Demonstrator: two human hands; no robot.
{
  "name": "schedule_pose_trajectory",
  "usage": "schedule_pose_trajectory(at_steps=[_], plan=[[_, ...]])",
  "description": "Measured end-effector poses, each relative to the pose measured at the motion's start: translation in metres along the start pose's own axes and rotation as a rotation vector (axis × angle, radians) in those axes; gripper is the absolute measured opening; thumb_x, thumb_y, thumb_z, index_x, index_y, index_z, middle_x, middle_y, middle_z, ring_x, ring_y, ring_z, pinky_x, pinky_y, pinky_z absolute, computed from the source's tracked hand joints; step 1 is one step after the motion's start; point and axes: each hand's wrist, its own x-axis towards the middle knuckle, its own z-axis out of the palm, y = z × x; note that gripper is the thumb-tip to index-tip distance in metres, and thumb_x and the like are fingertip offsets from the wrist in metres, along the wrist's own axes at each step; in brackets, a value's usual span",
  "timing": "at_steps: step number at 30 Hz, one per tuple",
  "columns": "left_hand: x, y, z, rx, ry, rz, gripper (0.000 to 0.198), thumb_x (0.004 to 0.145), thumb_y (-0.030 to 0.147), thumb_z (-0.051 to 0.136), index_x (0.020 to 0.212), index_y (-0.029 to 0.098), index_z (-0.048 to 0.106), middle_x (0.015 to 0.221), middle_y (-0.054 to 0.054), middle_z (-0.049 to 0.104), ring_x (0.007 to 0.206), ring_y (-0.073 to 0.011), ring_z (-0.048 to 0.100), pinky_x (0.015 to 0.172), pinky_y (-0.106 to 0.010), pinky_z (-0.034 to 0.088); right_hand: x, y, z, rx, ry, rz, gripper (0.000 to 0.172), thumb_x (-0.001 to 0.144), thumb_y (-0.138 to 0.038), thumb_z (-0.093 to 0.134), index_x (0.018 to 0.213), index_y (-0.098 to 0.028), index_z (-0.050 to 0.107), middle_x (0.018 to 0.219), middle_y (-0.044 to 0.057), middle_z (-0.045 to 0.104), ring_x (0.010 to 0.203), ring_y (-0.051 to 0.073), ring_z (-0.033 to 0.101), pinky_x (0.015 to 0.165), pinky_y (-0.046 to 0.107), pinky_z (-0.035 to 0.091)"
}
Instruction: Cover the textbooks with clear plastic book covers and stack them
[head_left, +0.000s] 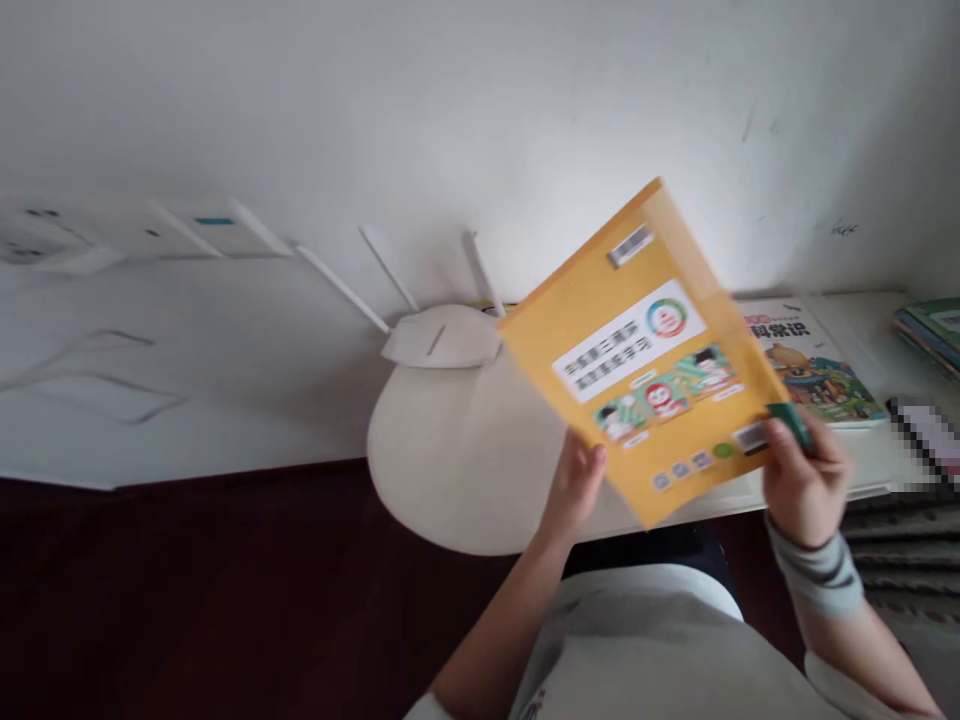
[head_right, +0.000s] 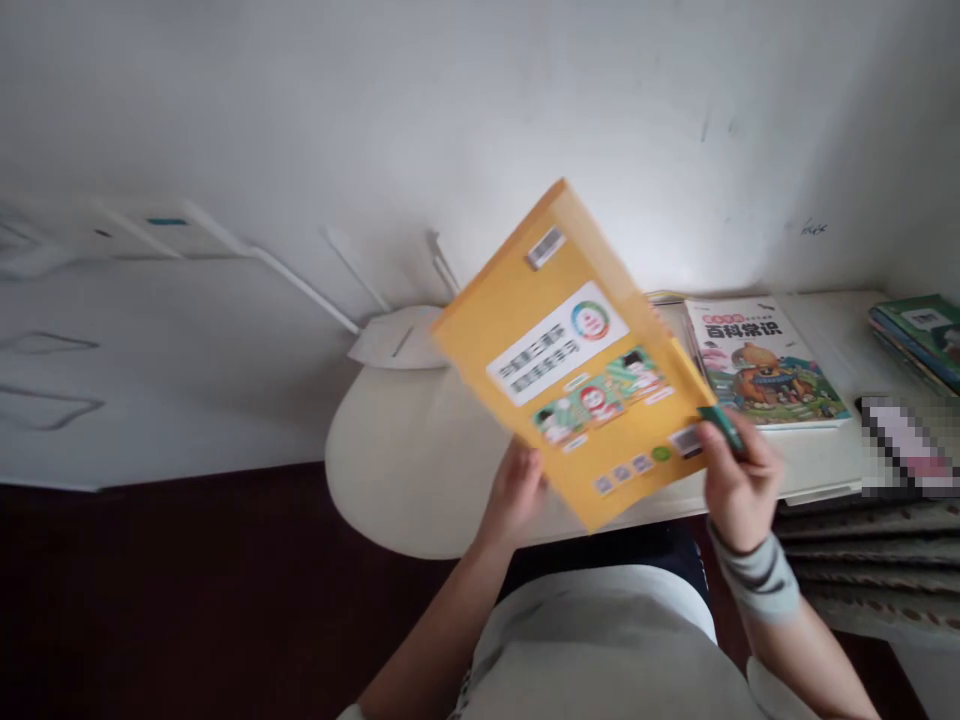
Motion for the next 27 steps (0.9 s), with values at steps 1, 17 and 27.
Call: schedule_pose_trajectory(at_steps=[1, 17, 27], plan=[[-0.002, 0.006, -0.006, -0.045, 0.091, -0.011, 0.064, 0.078, 0.056, 0.055, 0.129, 0.018, 0.042, 0.126, -0.016, 0.055, 0.11, -0.0296, 0.057, 0.087, -0.041, 0.05, -0.013, 0.003, 0.014, 0.063, -0.056, 0.075, 0.027, 0.074, -0.037, 0.066, 0.093, -0.018, 0.065, 0.081, 0.003, 0.068, 0.067, 0.017, 0.062, 0.061, 0.031, 0.05], [0.044, 0.037, -0.152, 0.118, 0.135, -0.381, 0.049, 0.064, 0.037, 0.072, 0.104, 0.015, 0.054, 0.084, -0.007, 0.07, 0.067, -0.0235, 0.067, 0.059, -0.035, 0.053, -0.065, 0.067, 0.047, -0.957, -0.927, -0.663, 0.055, 0.086, -0.047, 0.049, 0.131, -0.016, 0.048, 0.141, 0.018, 0.038, 0.132, 0.032, 0.031, 0.105, 0.052, 0.027], [0.045, 0.034, -0.159, 0.179, 0.053, -0.329, 0.061, 0.067, 0.046, 0.069, 0.119, 0.02, 0.05, 0.095, -0.008, 0.07, 0.077, -0.0259, 0.068, 0.061, -0.034, 0.054, -0.054, 0.069, 0.042, -0.937, -1.002, -0.674, 0.054, 0.087, -0.046, 0.048, 0.134, -0.019, 0.046, 0.143, 0.015, 0.036, 0.133, 0.029, 0.031, 0.105, 0.049, 0.028]])
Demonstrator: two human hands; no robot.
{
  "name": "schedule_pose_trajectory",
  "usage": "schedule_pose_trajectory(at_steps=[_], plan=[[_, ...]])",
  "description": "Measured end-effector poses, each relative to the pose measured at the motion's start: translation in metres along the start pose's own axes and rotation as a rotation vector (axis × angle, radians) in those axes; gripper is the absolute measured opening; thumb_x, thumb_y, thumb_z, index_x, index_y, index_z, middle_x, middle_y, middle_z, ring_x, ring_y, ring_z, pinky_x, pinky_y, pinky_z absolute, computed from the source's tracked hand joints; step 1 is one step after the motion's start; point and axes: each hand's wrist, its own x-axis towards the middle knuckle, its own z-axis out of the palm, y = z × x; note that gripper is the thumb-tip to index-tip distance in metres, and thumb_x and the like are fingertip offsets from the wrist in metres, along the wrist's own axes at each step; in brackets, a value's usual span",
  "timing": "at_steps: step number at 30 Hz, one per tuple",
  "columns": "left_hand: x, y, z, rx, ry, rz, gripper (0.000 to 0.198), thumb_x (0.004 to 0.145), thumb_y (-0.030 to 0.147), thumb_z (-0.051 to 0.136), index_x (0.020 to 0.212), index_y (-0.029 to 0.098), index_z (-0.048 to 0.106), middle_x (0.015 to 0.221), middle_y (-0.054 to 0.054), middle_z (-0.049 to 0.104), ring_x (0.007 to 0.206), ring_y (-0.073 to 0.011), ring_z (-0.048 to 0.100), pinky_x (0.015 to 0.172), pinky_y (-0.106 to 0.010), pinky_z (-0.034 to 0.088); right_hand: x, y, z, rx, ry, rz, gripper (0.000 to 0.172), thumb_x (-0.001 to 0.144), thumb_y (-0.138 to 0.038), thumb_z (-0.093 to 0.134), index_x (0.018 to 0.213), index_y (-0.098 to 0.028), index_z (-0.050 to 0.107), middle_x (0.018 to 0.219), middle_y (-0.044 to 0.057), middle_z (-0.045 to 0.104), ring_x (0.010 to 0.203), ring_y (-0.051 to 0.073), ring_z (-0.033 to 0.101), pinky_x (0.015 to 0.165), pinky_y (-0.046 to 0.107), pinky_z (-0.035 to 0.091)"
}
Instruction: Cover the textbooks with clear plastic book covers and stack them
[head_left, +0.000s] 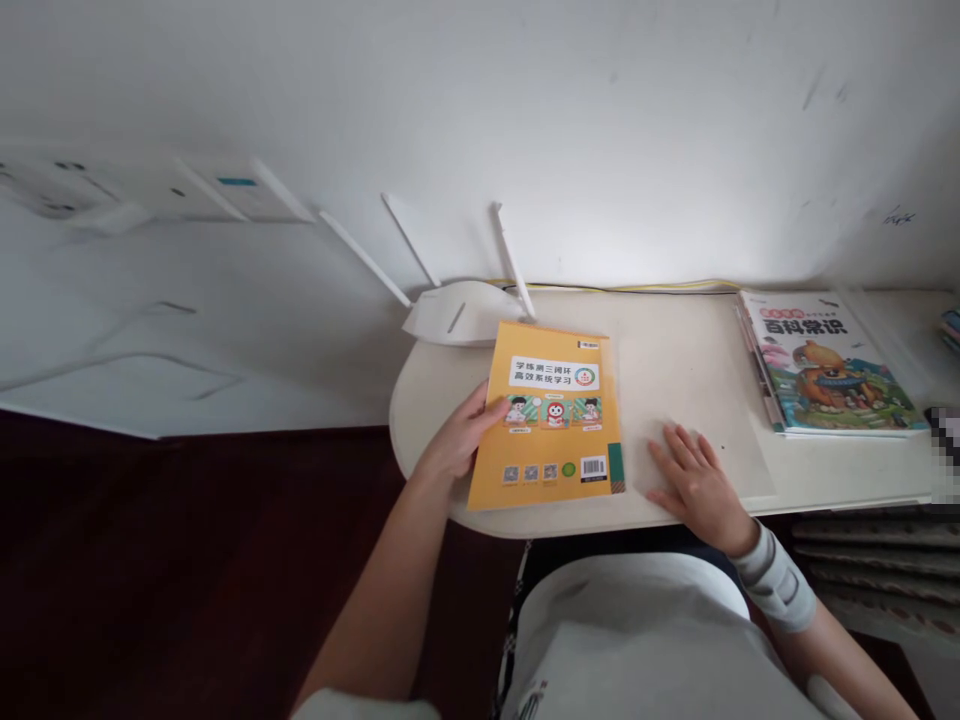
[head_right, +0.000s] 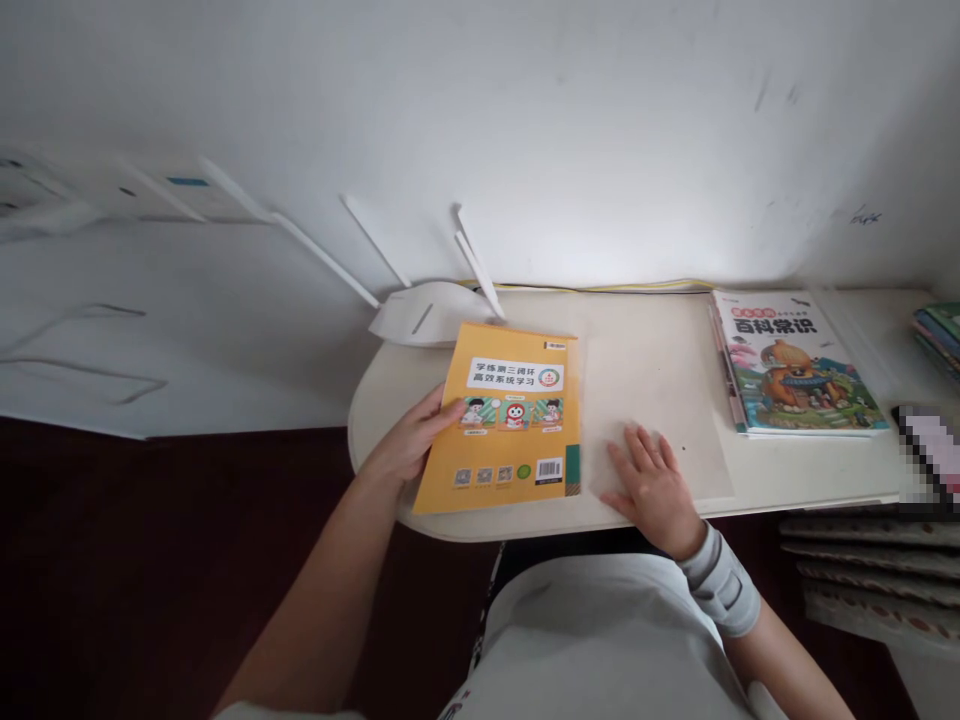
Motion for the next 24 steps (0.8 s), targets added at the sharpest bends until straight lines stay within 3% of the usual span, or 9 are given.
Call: schedule_pose_trajectory(at_steps=[6, 11, 16, 20, 24], plan=[[0.001, -0.001, 0.002, 0.014, -0.048, 0.006, 0.061, 0.068, 0.046, 0.068, 0.119, 0.018, 0.051, 0.096, -0.009, 0.069, 0.072, -0.0239, 0.067, 0.062, -0.033, 0.053, 0.0, 0.0, 0.0, 0.011, 0.008, -0.003, 0.054, 0.087, -0.046, 0.047, 0.134, -0.019, 0.045, 0.144, 0.015, 0.036, 0.134, 0.029, 0.03, 0.105, 0.049, 0.029], [-0.001, -0.006, 0.006, 0.196, 0.083, 0.031, 0.045, 0.074, 0.044, 0.061, 0.11, 0.018, 0.054, 0.088, -0.005, 0.069, 0.067, -0.0193, 0.065, 0.058, -0.029, 0.051, 0.001, 0.001, 0.0, -0.001, 0.014, -0.003, 0.054, 0.087, -0.046, 0.047, 0.134, -0.019, 0.046, 0.142, 0.015, 0.038, 0.133, 0.029, 0.031, 0.105, 0.048, 0.029], [-0.008, -0.009, 0.008, 0.453, 0.224, 0.161, 0.042, 0.076, 0.037, 0.055, 0.113, 0.02, 0.055, 0.095, -0.006, 0.067, 0.079, -0.022, 0.064, 0.066, -0.031, 0.05, 0.001, 0.003, -0.001, -0.016, 0.007, -0.01, 0.053, 0.087, -0.046, 0.047, 0.133, -0.018, 0.046, 0.142, 0.015, 0.038, 0.132, 0.03, 0.033, 0.104, 0.048, 0.03], [-0.007, -0.014, 0.007, 0.792, 0.35, 0.222, 0.041, 0.076, 0.031, 0.051, 0.114, 0.018, 0.057, 0.107, -0.011, 0.063, 0.095, -0.0265, 0.059, 0.085, -0.039, 0.045, 0.001, 0.002, -0.002, -0.018, -0.005, -0.004, 0.052, 0.087, -0.045, 0.048, 0.131, -0.018, 0.048, 0.142, 0.016, 0.037, 0.132, 0.031, 0.033, 0.104, 0.049, 0.03], [-0.005, -0.017, 0.006, 0.871, 0.373, 0.27, 0.043, 0.079, 0.032, 0.047, 0.118, 0.015, 0.054, 0.121, -0.014, 0.056, 0.112, -0.0284, 0.051, 0.097, -0.041, 0.038, 0.008, -0.008, -0.005, -0.002, 0.004, -0.037, 0.049, 0.09, -0.043, 0.042, 0.132, -0.017, 0.048, 0.143, 0.014, 0.036, 0.133, 0.03, 0.031, 0.105, 0.052, 0.027]])
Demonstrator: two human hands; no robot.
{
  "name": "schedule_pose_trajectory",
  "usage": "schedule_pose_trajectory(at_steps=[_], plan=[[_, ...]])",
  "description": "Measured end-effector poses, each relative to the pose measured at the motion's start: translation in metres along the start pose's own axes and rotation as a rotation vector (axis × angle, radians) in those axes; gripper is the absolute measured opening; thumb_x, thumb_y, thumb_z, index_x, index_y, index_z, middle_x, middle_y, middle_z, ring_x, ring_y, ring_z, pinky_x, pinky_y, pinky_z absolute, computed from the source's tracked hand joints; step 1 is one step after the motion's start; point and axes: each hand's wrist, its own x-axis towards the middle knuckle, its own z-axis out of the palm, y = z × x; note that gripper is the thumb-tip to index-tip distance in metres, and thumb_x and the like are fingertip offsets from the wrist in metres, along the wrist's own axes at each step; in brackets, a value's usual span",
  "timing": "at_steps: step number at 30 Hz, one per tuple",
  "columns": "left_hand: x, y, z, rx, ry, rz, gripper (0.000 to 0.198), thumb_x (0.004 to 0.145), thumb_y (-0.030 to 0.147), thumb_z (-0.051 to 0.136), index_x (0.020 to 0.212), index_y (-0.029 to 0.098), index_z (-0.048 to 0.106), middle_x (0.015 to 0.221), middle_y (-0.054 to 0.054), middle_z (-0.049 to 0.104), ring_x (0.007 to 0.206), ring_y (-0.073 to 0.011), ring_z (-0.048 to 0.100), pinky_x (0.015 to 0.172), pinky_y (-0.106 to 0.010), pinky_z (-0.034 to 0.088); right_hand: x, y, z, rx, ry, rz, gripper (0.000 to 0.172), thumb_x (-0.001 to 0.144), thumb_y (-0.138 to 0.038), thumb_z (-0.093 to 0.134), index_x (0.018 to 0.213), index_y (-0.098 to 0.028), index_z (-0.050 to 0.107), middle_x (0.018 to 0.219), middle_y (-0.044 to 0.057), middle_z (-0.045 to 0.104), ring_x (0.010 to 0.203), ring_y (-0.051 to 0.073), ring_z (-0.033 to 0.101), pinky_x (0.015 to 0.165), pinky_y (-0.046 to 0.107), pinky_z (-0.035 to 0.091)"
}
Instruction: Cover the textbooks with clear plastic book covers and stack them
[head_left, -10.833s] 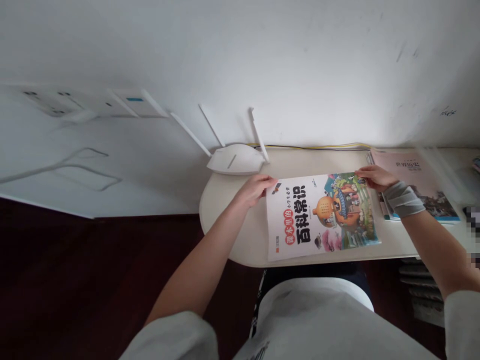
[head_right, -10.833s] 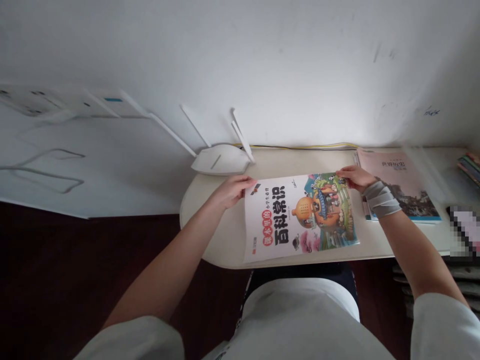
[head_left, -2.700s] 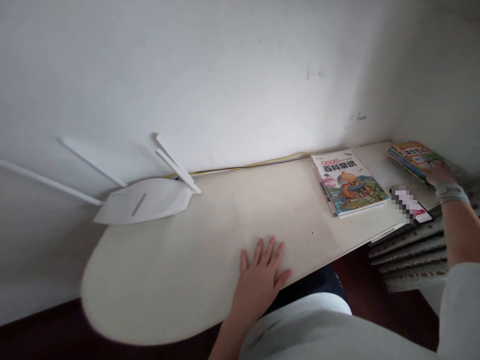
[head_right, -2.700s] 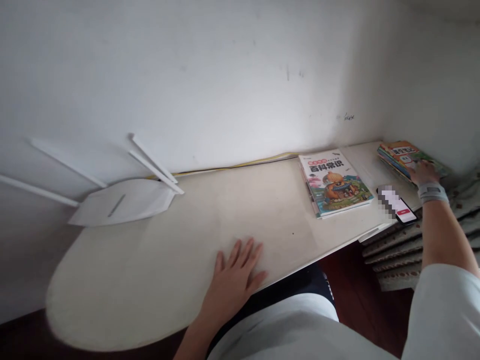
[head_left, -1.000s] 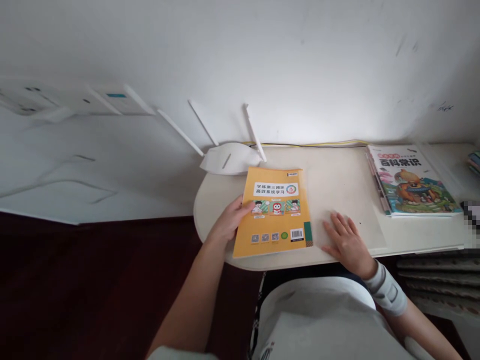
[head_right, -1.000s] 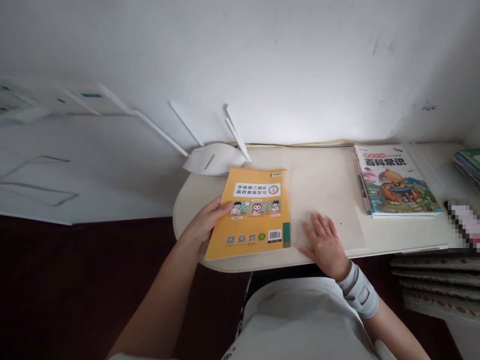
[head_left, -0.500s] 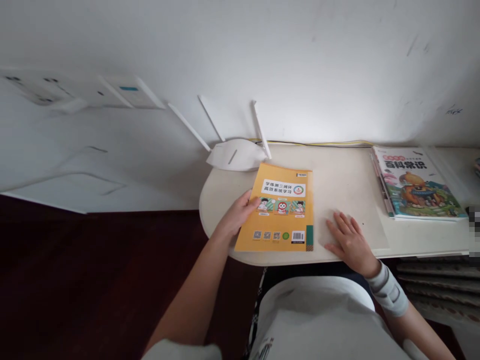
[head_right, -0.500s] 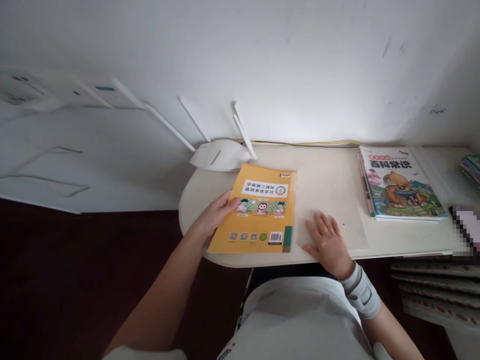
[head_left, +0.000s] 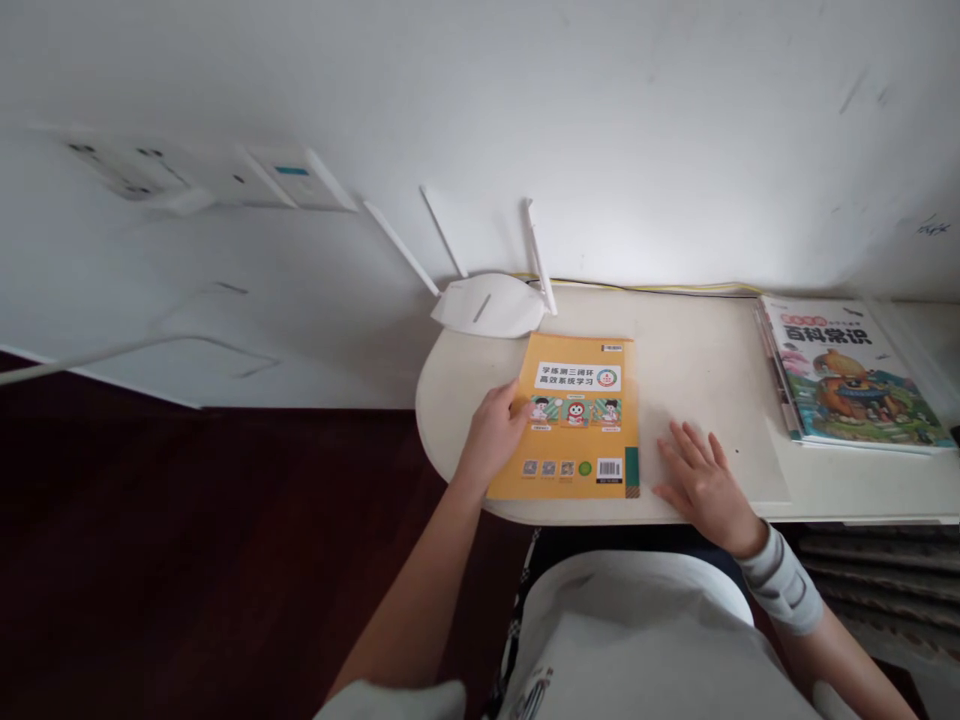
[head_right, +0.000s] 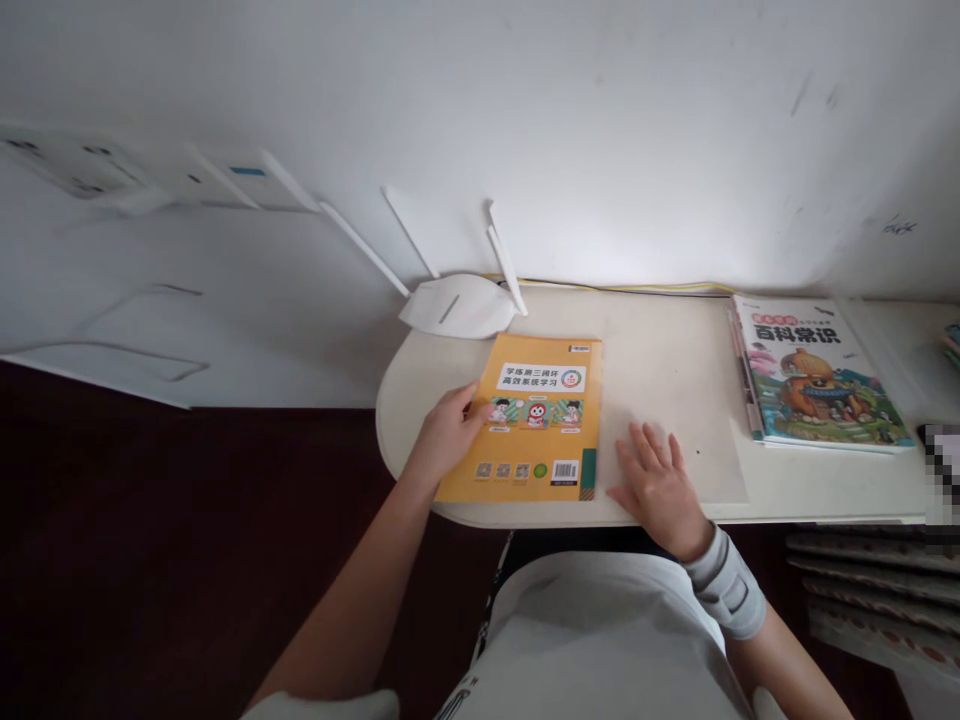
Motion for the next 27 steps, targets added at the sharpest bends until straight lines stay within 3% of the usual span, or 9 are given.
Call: schedule_pose_trajectory(at_steps=[6, 13, 19, 22, 24, 27], plan=[[-0.006, 0.007, -0.005, 0.001, -0.068, 0.0, 0.036, 0.085, 0.037, 0.04, 0.111, 0.018, 0.057, 0.107, -0.01, 0.064, 0.1, -0.0261, 0.058, 0.09, -0.04, 0.043, 0.015, -0.021, 0.001, 0.071, -0.059, -0.151, 0.065, 0.086, -0.055, 0.042, 0.137, -0.014, 0.041, 0.143, 0.014, 0.036, 0.133, 0.03, 0.03, 0.106, 0.056, 0.022], [-0.012, 0.011, -0.004, -0.099, -0.054, -0.126, 0.055, 0.085, 0.036, 0.045, 0.137, 0.019, 0.037, 0.136, -0.011, 0.048, 0.121, -0.0252, 0.048, 0.1, -0.038, 0.038, 0.016, -0.028, 0.009, 0.096, 0.015, -0.111, 0.056, 0.088, -0.045, 0.047, 0.134, -0.014, 0.044, 0.141, 0.015, 0.039, 0.131, 0.029, 0.034, 0.105, 0.056, 0.023], [-0.013, 0.021, -0.016, -0.45, -0.018, -0.147, 0.055, 0.084, 0.042, 0.049, 0.134, 0.022, 0.041, 0.136, -0.01, 0.048, 0.123, -0.0254, 0.047, 0.1, -0.041, 0.039, 0.018, -0.033, 0.013, 0.117, 0.081, -0.099, 0.053, 0.086, -0.043, 0.052, 0.128, -0.01, 0.05, 0.138, 0.018, 0.043, 0.129, 0.031, 0.037, 0.103, 0.056, 0.024], [-0.018, 0.027, -0.03, -0.712, -0.015, -0.186, 0.067, 0.08, 0.054, 0.052, 0.136, 0.02, 0.037, 0.132, -0.014, 0.051, 0.116, -0.0285, 0.053, 0.094, -0.045, 0.045, 0.018, -0.034, 0.015, 0.133, 0.105, -0.09, 0.054, 0.084, -0.043, 0.055, 0.127, -0.011, 0.05, 0.136, 0.018, 0.045, 0.128, 0.03, 0.038, 0.104, 0.055, 0.025], [-0.028, 0.034, -0.034, -0.864, -0.102, -0.131, 0.08, 0.077, 0.068, 0.043, 0.139, 0.018, 0.032, 0.135, -0.017, 0.048, 0.116, -0.0314, 0.052, 0.089, -0.047, 0.047, 0.019, -0.035, 0.014, 0.144, 0.108, -0.089, 0.054, 0.083, -0.043, 0.055, 0.128, -0.011, 0.05, 0.135, 0.019, 0.046, 0.128, 0.03, 0.038, 0.104, 0.055, 0.025], [-0.052, 0.051, -0.022, -0.806, -0.273, 0.158, 0.096, 0.07, 0.08, 0.035, 0.144, 0.022, 0.021, 0.147, -0.015, 0.03, 0.129, -0.0336, 0.038, 0.095, -0.047, 0.045, 0.02, -0.036, 0.012, 0.159, 0.097, -0.093, 0.055, 0.084, -0.043, 0.055, 0.128, -0.011, 0.05, 0.135, 0.019, 0.046, 0.128, 0.03, 0.039, 0.103, 0.055, 0.027]])
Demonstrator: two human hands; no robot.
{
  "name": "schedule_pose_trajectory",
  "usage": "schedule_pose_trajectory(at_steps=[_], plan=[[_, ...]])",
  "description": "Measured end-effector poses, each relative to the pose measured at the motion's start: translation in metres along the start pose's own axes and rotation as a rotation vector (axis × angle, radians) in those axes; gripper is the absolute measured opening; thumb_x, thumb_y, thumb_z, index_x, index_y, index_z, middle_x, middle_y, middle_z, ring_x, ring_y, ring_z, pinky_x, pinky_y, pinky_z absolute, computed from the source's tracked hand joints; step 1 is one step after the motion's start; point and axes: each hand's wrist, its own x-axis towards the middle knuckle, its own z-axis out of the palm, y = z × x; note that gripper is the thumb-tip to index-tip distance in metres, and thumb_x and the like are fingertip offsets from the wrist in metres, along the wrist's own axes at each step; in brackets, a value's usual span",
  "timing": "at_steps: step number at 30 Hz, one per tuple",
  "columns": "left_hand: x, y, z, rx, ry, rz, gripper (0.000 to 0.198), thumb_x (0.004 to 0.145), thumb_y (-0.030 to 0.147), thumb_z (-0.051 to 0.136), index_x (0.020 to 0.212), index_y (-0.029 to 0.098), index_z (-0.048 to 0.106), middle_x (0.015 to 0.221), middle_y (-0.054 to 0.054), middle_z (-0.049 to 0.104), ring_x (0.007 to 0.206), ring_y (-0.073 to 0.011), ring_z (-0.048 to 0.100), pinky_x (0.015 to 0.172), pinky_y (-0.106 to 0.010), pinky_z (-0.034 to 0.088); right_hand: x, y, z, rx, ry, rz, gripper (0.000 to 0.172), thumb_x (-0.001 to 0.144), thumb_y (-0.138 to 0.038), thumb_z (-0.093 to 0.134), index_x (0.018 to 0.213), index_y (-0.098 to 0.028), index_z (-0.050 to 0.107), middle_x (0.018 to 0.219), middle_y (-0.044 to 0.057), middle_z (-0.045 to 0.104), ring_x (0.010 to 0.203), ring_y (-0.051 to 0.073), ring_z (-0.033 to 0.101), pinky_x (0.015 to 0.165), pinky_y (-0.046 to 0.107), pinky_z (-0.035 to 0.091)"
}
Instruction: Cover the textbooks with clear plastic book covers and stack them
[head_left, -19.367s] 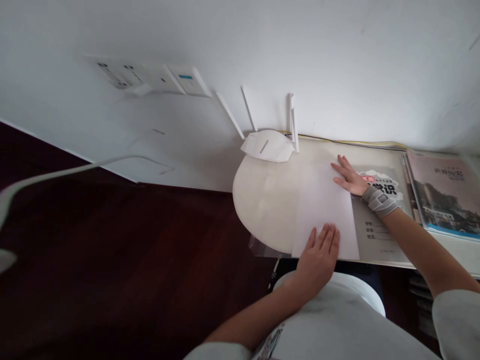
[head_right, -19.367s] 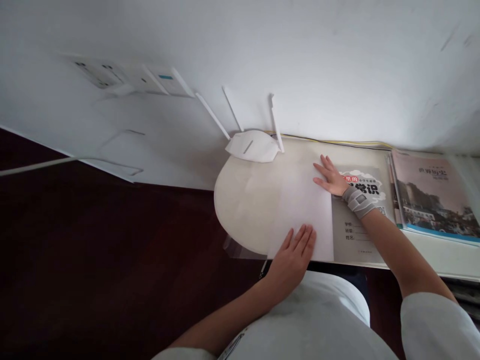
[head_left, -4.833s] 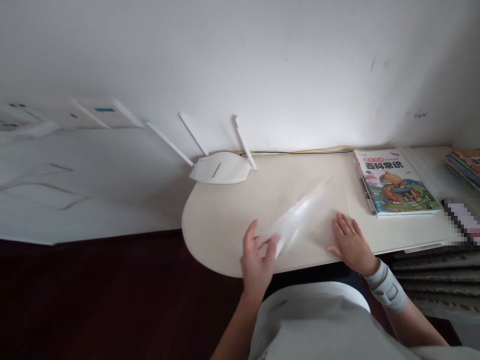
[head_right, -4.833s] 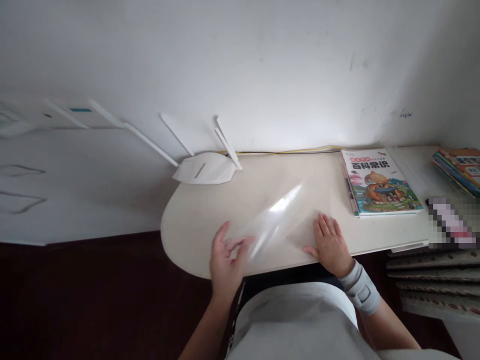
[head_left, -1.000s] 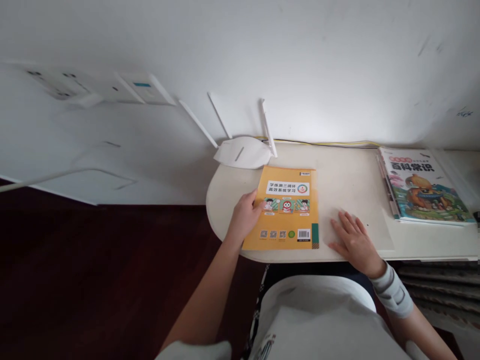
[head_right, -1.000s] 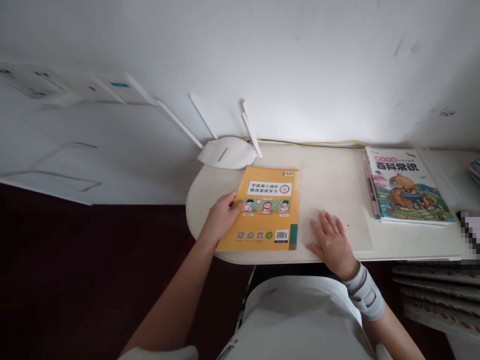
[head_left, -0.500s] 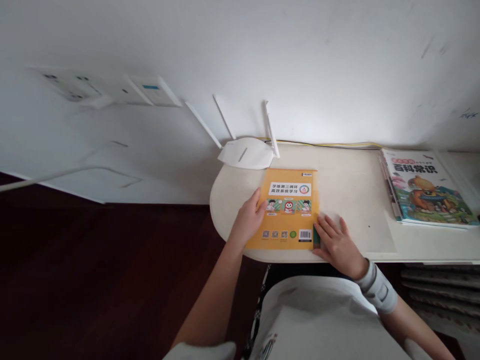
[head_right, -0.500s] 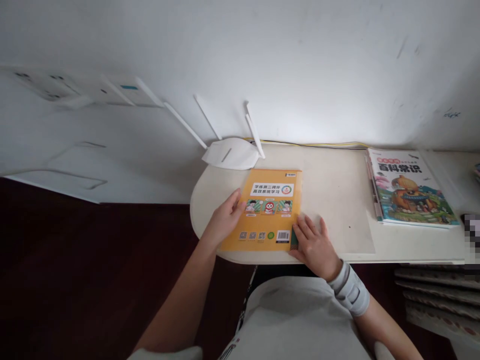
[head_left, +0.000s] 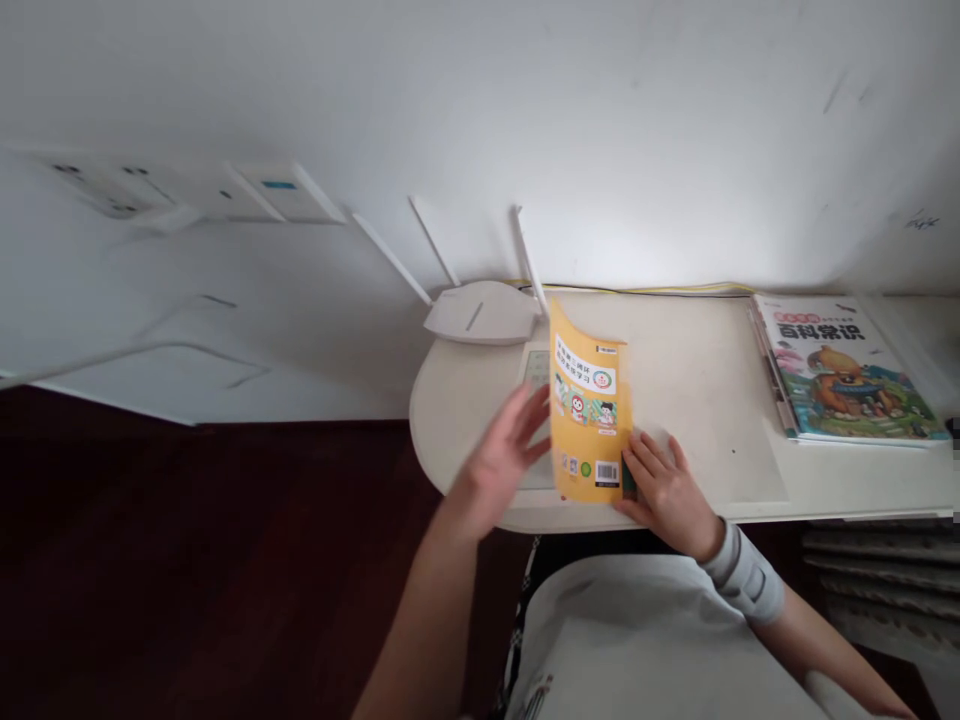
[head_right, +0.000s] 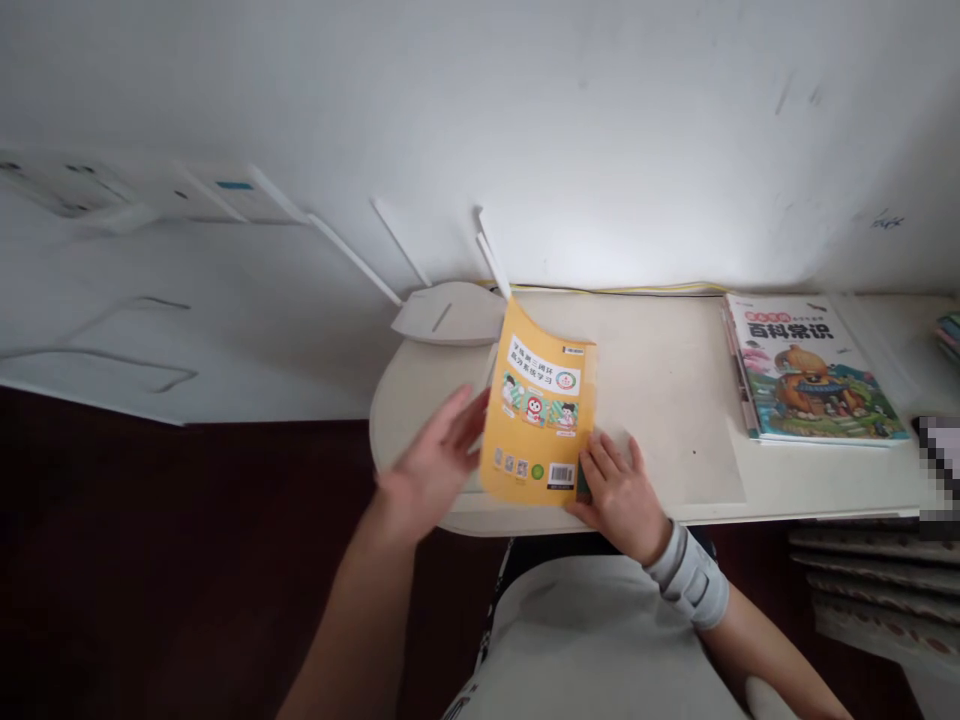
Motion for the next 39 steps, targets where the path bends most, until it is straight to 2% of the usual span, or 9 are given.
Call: schedule_pose_trajectory(at_steps=[2, 5, 8, 10, 12, 16, 24, 30, 39], plan=[[-0.008, -0.003, 0.028, 0.29, -0.117, 0.134, 0.091, 0.076, 0.067, 0.048, 0.146, 0.025, 0.007, 0.153, -0.011, 0.013, 0.136, -0.0313, 0.023, 0.104, -0.045, 0.036, 0.001, 0.002, -0.004, 0.024, -0.019, -0.01, 0.053, 0.085, -0.044, 0.052, 0.127, -0.012, 0.05, 0.135, 0.018, 0.046, 0.128, 0.029, 0.039, 0.103, 0.053, 0.028], [-0.011, -0.012, 0.071, 0.722, -0.079, 0.334, 0.068, 0.091, 0.026, 0.04, 0.146, 0.027, 0.001, 0.154, -0.01, 0.008, 0.14, -0.0262, 0.012, 0.109, -0.046, 0.028, -0.004, 0.013, -0.015, 0.025, 0.007, 0.02, 0.049, 0.087, -0.043, 0.048, 0.127, -0.014, 0.051, 0.132, 0.016, 0.05, 0.127, 0.027, 0.04, 0.103, 0.051, 0.03], [-0.005, -0.02, 0.101, 0.995, -0.114, 0.528, 0.059, 0.089, 0.006, 0.031, 0.143, 0.025, 0.023, 0.149, -0.008, 0.028, 0.14, -0.0256, 0.012, 0.109, -0.047, 0.027, -0.02, 0.034, -0.027, -0.101, 0.104, 0.204, 0.043, 0.091, -0.03, 0.042, 0.128, -0.011, 0.05, 0.131, 0.017, 0.051, 0.127, 0.028, 0.041, 0.102, 0.05, 0.031], [-0.001, -0.024, 0.115, 1.128, -0.173, 0.592, 0.052, 0.087, 0.006, 0.035, 0.136, 0.024, 0.039, 0.144, -0.006, 0.038, 0.138, -0.0282, 0.017, 0.109, -0.051, 0.026, -0.034, 0.049, -0.032, -0.203, 0.126, 0.338, 0.043, 0.091, -0.025, 0.039, 0.128, -0.007, 0.049, 0.133, 0.02, 0.048, 0.128, 0.03, 0.039, 0.102, 0.05, 0.031], [0.002, -0.026, 0.125, 1.227, -0.206, 0.595, 0.044, 0.088, 0.011, 0.039, 0.129, 0.023, 0.049, 0.141, -0.006, 0.043, 0.136, -0.0312, 0.024, 0.107, -0.055, 0.025, -0.048, 0.063, -0.032, -0.265, 0.112, 0.412, 0.046, 0.09, -0.03, 0.041, 0.126, -0.003, 0.049, 0.133, 0.023, 0.046, 0.128, 0.032, 0.038, 0.102, 0.05, 0.031], [0.004, -0.03, 0.139, 1.334, -0.245, 0.548, 0.036, 0.089, 0.019, 0.043, 0.123, 0.022, 0.054, 0.139, -0.007, 0.045, 0.132, -0.0324, 0.032, 0.105, -0.057, 0.027, -0.064, 0.076, -0.024, -0.264, 0.103, 0.429, 0.053, 0.091, -0.041, 0.04, 0.127, -0.003, 0.048, 0.133, 0.023, 0.047, 0.127, 0.03, 0.041, 0.102, 0.046, 0.035], [0.007, -0.034, 0.154, 1.367, -0.271, 0.534, 0.032, 0.09, 0.022, 0.041, 0.119, 0.02, 0.056, 0.135, -0.007, 0.05, 0.129, -0.032, 0.037, 0.106, -0.057, 0.026, -0.063, 0.08, -0.023, -0.199, 0.169, 0.41, 0.042, 0.093, -0.03, 0.037, 0.123, -0.006, 0.053, 0.129, 0.018, 0.052, 0.124, 0.026, 0.045, 0.1, 0.042, 0.039], [0.008, -0.034, 0.158, 1.34, -0.299, 0.507, 0.032, 0.089, 0.02, 0.043, 0.118, 0.02, 0.057, 0.133, -0.01, 0.051, 0.129, -0.0322, 0.037, 0.106, -0.059, 0.024, -0.063, 0.081, -0.023, -0.151, 0.207, 0.43, 0.037, 0.092, -0.024, 0.038, 0.12, -0.01, 0.057, 0.127, 0.015, 0.055, 0.122, 0.025, 0.047, 0.099, 0.042, 0.041], [0.01, -0.031, 0.167, 1.287, -0.304, 0.449, 0.033, 0.087, 0.016, 0.044, 0.118, 0.017, 0.057, 0.132, -0.012, 0.052, 0.13, -0.0333, 0.035, 0.107, -0.062, 0.022, -0.063, 0.084, -0.023, -0.079, 0.233, 0.45, 0.038, 0.092, -0.019, 0.034, 0.119, -0.014, 0.06, 0.125, 0.013, 0.057, 0.121, 0.024, 0.049, 0.099, 0.042, 0.042]])
